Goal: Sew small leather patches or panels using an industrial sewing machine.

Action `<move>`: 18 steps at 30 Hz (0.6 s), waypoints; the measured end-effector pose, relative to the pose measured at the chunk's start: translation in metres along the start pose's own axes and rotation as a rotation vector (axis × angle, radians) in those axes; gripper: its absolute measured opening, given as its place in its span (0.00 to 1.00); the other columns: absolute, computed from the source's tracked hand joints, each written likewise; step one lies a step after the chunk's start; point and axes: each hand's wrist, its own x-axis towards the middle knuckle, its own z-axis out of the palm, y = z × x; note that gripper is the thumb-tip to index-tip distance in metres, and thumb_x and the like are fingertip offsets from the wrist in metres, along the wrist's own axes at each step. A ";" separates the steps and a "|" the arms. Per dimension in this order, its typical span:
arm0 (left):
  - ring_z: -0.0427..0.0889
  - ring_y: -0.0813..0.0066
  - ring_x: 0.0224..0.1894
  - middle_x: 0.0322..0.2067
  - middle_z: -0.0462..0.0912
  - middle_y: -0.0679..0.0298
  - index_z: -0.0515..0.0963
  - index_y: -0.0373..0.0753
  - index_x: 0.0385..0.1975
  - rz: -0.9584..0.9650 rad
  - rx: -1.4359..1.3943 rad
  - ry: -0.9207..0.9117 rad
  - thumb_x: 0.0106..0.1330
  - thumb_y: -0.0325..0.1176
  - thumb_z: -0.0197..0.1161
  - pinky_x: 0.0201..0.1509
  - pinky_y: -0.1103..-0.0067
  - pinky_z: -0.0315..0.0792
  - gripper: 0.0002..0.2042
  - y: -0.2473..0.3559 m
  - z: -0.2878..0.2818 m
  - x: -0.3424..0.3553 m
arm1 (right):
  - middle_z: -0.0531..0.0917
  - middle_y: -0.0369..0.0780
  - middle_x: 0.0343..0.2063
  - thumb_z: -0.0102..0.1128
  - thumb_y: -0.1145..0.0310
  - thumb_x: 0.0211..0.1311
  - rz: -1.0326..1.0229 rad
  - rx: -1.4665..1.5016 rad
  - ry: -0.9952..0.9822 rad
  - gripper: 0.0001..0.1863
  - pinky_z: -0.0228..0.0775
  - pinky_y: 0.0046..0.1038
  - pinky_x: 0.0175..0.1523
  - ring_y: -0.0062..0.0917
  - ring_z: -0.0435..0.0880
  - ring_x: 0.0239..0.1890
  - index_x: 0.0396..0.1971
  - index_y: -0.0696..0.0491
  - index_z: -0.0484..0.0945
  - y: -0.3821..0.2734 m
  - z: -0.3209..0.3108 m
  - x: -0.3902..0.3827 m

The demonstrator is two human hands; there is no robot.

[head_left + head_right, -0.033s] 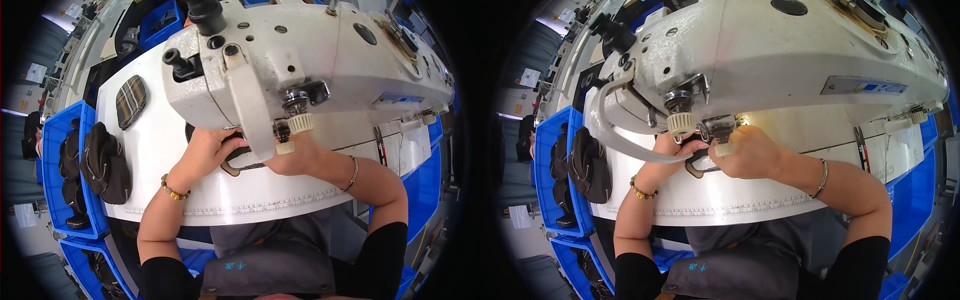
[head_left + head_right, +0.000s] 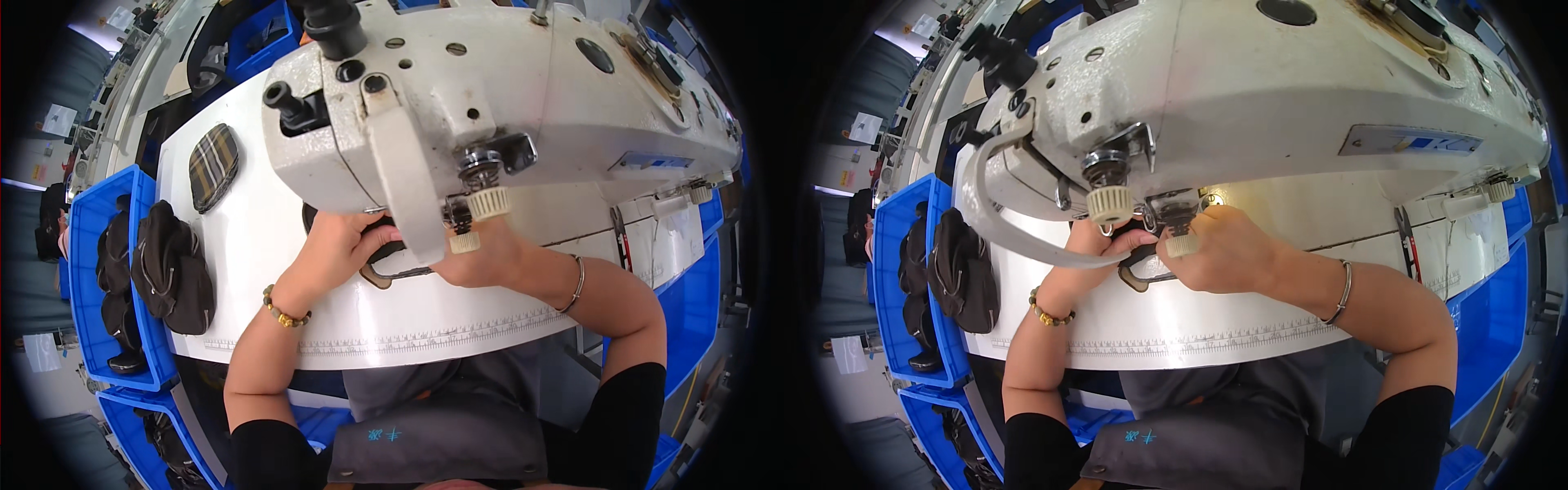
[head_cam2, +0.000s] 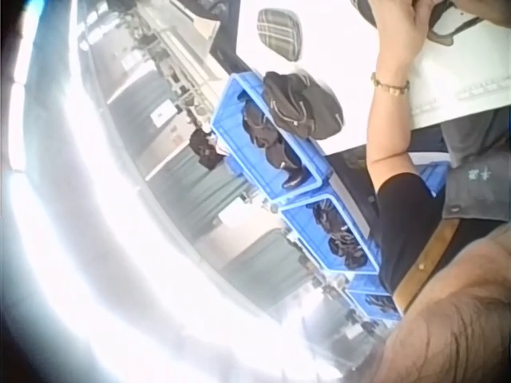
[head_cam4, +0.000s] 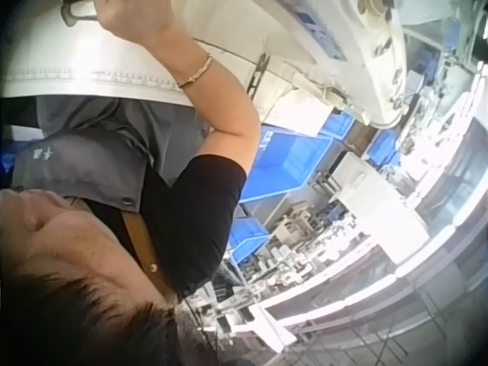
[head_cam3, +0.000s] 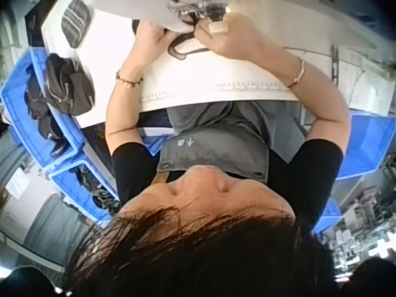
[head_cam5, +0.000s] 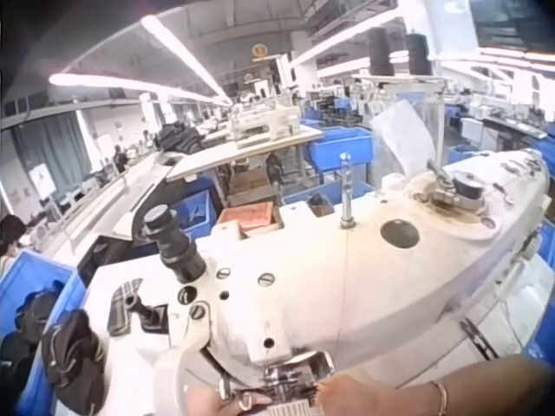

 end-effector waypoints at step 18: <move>0.78 0.63 0.34 0.32 0.81 0.59 0.83 0.37 0.38 0.111 0.168 -0.045 0.58 0.27 0.70 0.41 0.71 0.73 0.08 -0.017 0.000 -0.007 | 0.73 0.38 0.10 0.59 0.71 0.48 0.169 0.129 -0.246 0.04 0.66 0.34 0.17 0.30 0.77 0.13 0.21 0.53 0.73 -0.032 -0.035 0.006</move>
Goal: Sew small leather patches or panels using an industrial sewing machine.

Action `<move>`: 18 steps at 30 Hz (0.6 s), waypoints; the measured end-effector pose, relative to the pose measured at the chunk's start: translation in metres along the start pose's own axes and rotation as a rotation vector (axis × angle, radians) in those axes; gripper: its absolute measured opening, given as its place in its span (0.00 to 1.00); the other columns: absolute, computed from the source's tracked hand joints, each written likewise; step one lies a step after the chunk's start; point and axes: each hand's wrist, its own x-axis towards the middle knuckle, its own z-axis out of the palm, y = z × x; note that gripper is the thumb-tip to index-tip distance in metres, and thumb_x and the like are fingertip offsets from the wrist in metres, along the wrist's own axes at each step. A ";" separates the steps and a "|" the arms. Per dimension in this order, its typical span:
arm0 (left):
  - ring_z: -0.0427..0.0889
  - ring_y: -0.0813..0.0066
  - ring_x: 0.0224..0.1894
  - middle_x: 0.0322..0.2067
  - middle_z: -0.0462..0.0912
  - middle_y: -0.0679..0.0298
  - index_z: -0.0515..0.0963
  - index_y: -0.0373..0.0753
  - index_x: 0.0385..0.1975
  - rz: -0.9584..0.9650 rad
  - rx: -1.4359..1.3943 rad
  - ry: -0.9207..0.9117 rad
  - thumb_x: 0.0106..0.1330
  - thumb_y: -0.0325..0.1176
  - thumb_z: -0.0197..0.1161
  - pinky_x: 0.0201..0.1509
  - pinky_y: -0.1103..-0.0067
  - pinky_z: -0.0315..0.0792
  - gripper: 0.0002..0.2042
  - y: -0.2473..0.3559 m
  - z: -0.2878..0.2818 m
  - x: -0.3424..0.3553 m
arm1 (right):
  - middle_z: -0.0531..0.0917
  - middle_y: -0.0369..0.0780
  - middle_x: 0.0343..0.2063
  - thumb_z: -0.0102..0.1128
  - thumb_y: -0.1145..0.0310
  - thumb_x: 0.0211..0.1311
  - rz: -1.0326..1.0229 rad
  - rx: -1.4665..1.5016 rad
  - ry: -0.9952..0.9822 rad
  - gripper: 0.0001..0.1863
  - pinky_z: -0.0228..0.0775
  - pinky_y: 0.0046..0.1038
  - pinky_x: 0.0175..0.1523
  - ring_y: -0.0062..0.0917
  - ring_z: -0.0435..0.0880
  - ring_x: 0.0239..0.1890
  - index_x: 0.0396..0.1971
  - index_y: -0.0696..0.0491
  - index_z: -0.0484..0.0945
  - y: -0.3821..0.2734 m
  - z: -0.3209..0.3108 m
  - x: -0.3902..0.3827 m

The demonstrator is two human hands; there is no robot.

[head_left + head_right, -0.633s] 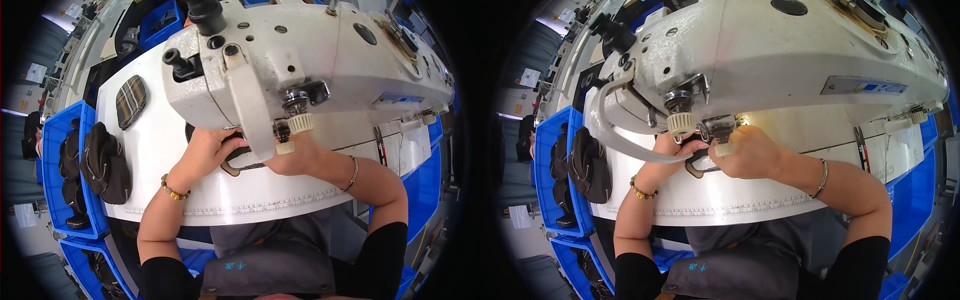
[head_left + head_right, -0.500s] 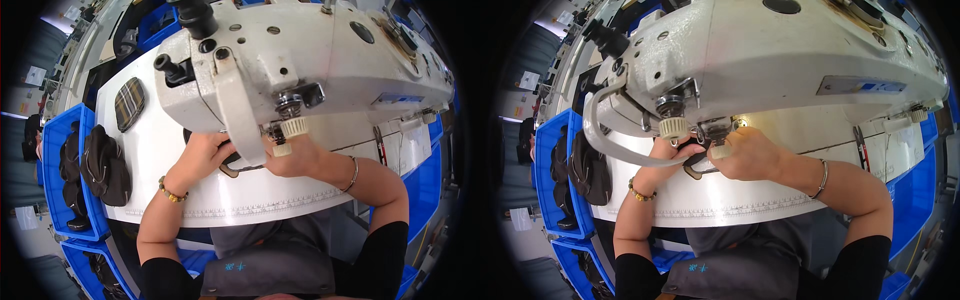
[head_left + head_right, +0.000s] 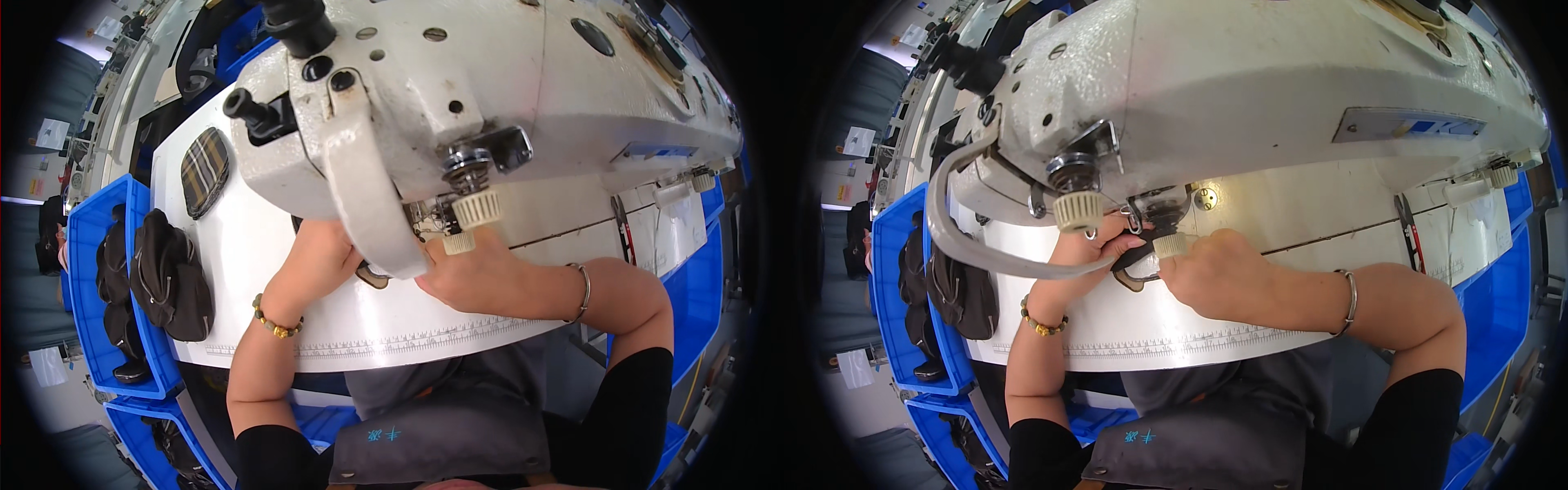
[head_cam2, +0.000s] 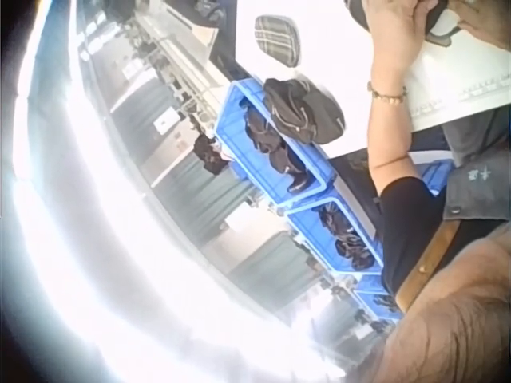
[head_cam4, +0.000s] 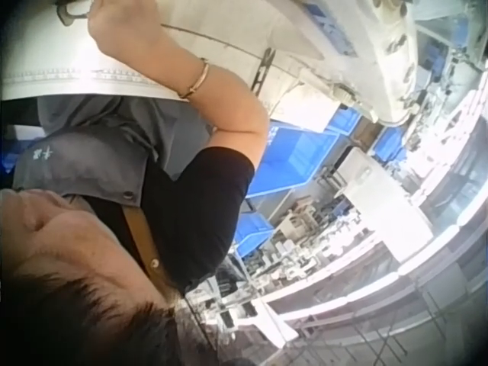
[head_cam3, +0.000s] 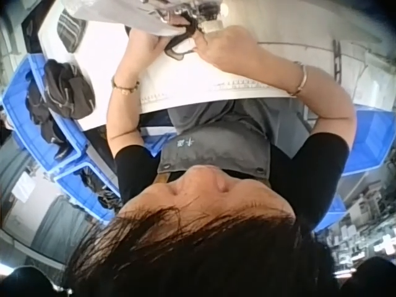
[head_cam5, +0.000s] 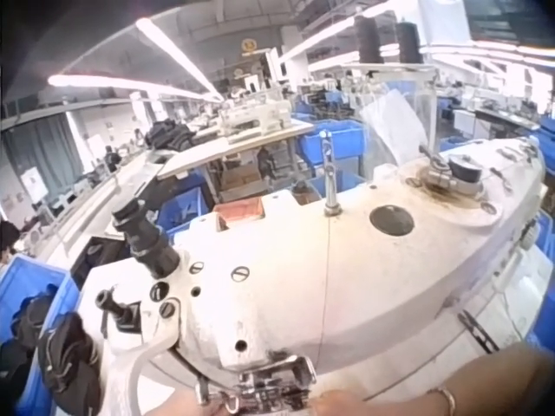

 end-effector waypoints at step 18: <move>0.82 0.60 0.30 0.32 0.83 0.60 0.84 0.42 0.39 0.040 0.044 -0.048 0.53 0.26 0.72 0.33 0.72 0.74 0.12 0.007 -0.001 0.004 | 0.76 0.39 0.15 0.57 0.73 0.48 -0.003 -0.022 -0.072 0.04 0.67 0.30 0.19 0.28 0.79 0.16 0.20 0.56 0.73 -0.002 -0.014 -0.002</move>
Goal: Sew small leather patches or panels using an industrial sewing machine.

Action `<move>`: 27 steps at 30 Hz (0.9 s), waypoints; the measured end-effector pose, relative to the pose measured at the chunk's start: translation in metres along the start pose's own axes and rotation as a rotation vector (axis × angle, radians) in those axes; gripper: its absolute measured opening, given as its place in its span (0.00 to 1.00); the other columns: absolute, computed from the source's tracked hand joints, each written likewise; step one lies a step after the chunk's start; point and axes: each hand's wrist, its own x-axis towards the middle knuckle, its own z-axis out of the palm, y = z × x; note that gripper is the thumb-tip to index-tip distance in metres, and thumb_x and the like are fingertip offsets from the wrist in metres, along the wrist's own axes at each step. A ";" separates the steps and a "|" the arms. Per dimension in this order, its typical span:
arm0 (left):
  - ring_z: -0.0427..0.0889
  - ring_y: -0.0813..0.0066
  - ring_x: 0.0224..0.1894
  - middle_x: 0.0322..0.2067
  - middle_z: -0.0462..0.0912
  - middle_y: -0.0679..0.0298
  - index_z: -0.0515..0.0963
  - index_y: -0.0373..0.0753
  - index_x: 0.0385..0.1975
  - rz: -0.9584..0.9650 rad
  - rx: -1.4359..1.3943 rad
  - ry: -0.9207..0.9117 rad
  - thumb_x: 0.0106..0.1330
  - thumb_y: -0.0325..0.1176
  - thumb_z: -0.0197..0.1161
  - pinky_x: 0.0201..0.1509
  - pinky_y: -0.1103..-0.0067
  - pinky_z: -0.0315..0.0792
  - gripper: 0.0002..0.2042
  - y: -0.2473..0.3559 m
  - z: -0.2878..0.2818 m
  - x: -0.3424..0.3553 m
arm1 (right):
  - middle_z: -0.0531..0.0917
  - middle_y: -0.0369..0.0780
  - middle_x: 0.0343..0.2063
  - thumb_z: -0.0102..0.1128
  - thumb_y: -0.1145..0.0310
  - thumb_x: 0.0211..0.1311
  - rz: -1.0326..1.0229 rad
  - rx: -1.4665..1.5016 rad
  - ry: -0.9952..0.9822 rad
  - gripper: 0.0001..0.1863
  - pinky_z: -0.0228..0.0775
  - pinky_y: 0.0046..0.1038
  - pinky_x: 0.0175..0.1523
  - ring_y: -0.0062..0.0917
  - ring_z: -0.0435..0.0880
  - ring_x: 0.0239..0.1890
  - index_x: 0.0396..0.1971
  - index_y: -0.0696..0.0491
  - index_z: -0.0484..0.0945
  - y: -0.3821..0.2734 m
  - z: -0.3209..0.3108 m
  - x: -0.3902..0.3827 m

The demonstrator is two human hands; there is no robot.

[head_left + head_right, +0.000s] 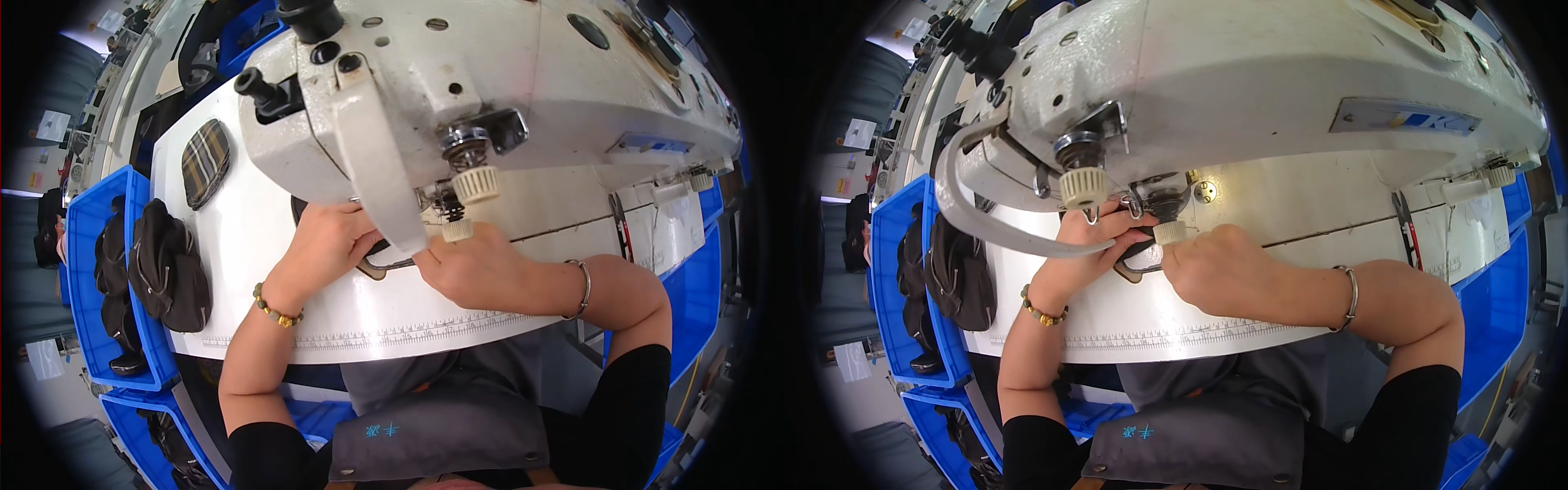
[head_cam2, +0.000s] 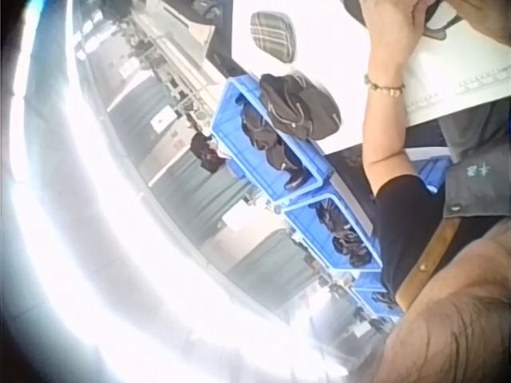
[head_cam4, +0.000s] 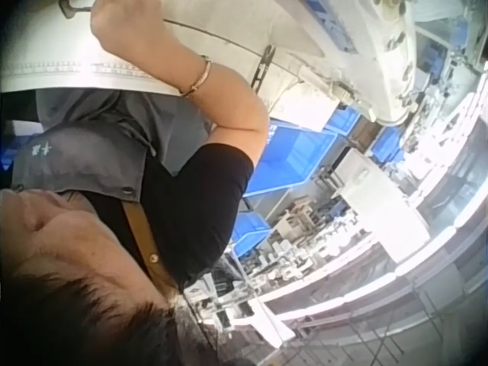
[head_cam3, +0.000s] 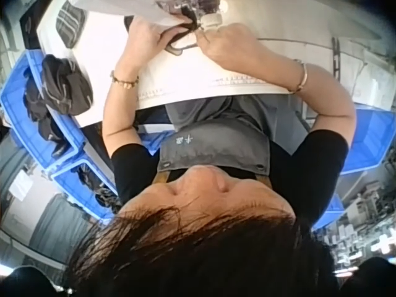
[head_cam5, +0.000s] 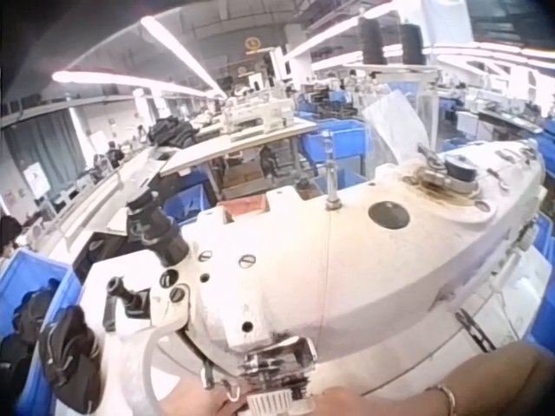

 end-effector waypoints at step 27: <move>0.84 0.61 0.31 0.32 0.86 0.63 0.86 0.42 0.34 0.068 0.009 0.146 0.51 0.28 0.71 0.37 0.73 0.77 0.09 0.005 -0.001 0.006 | 0.77 0.40 0.16 0.62 0.68 0.50 0.089 -0.094 0.069 0.09 0.68 0.35 0.22 0.34 0.80 0.19 0.31 0.55 0.81 0.019 0.020 -0.003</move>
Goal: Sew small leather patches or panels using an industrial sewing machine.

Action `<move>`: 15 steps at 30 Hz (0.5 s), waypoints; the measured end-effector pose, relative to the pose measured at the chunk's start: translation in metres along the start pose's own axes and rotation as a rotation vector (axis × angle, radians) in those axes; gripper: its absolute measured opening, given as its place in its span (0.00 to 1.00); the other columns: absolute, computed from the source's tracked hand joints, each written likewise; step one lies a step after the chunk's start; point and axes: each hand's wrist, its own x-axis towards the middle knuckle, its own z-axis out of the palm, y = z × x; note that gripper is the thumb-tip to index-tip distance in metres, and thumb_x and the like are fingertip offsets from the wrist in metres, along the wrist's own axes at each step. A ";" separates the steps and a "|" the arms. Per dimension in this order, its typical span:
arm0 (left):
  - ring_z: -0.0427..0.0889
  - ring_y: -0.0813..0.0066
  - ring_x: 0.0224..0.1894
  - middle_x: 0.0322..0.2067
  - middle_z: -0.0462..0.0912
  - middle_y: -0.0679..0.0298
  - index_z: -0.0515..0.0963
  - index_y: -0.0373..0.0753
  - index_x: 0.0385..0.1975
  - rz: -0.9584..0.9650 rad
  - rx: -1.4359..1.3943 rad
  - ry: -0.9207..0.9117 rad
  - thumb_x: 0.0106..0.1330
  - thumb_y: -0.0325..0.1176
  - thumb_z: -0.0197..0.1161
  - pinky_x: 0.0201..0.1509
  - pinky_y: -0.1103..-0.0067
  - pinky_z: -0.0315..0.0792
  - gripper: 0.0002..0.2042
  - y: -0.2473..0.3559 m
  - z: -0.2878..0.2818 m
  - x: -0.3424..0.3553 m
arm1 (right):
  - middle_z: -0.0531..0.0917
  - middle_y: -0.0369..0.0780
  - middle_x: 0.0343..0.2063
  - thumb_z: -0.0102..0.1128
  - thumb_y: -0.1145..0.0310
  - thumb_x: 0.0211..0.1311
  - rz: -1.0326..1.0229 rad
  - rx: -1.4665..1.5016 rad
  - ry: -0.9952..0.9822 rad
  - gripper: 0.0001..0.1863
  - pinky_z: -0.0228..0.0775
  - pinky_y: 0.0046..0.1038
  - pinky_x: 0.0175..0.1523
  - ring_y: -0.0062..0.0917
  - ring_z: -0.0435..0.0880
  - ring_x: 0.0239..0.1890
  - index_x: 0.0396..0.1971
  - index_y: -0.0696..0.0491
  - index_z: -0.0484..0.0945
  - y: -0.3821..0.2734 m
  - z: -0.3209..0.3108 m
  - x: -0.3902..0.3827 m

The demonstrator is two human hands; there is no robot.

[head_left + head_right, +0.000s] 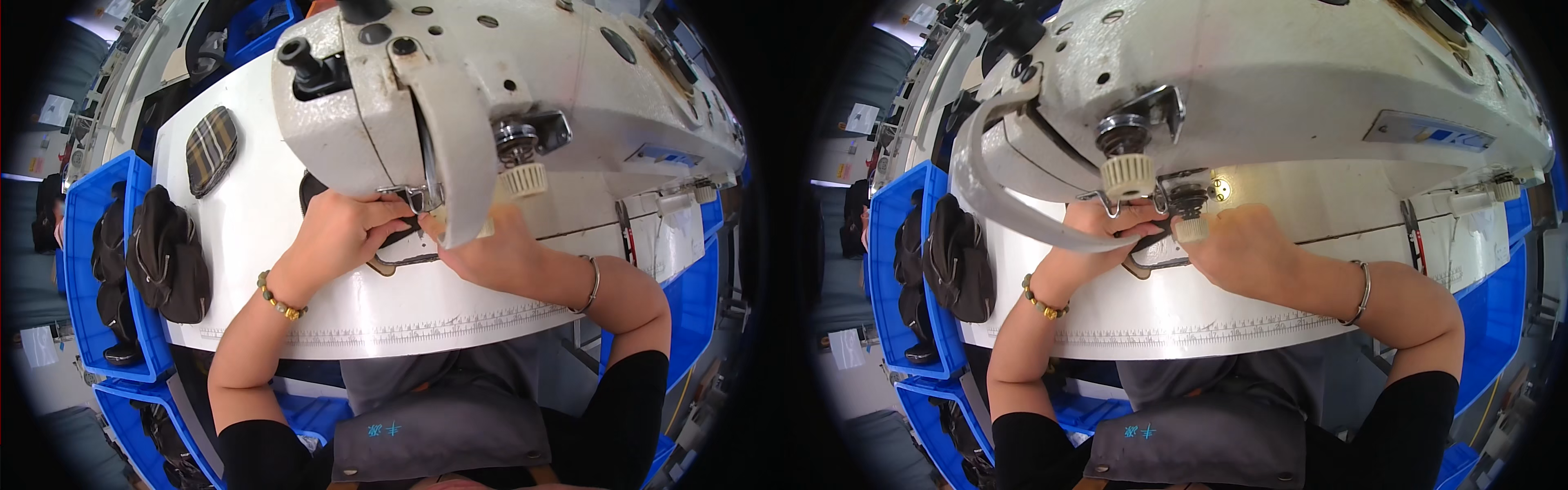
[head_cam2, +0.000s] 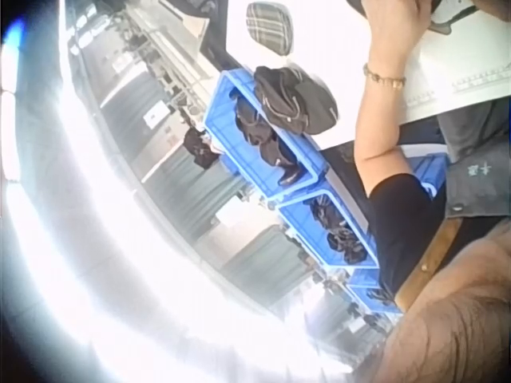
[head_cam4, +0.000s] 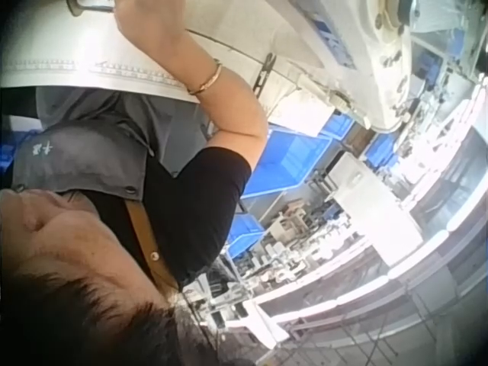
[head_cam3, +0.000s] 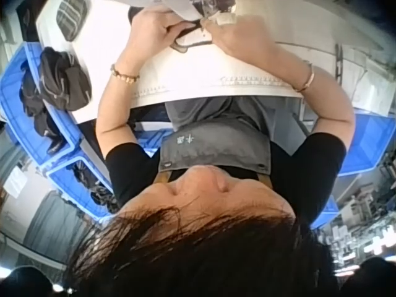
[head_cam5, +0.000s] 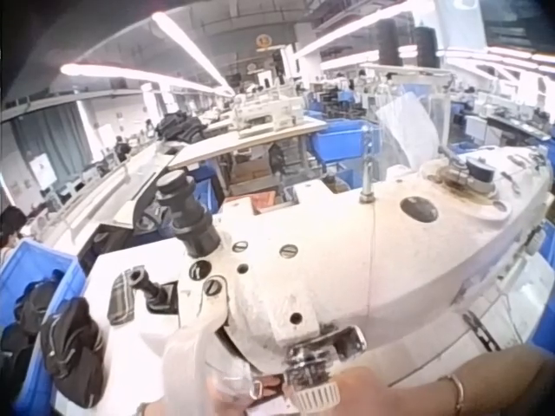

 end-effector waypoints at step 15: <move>0.85 0.65 0.37 0.35 0.87 0.58 0.84 0.35 0.39 -0.277 -0.182 0.016 0.56 0.26 0.72 0.42 0.74 0.76 0.11 -0.007 -0.007 0.006 | 0.73 0.37 0.15 0.63 0.69 0.38 0.108 -0.021 0.178 0.07 0.65 0.33 0.19 0.32 0.77 0.16 0.11 0.51 0.73 0.014 -0.031 0.016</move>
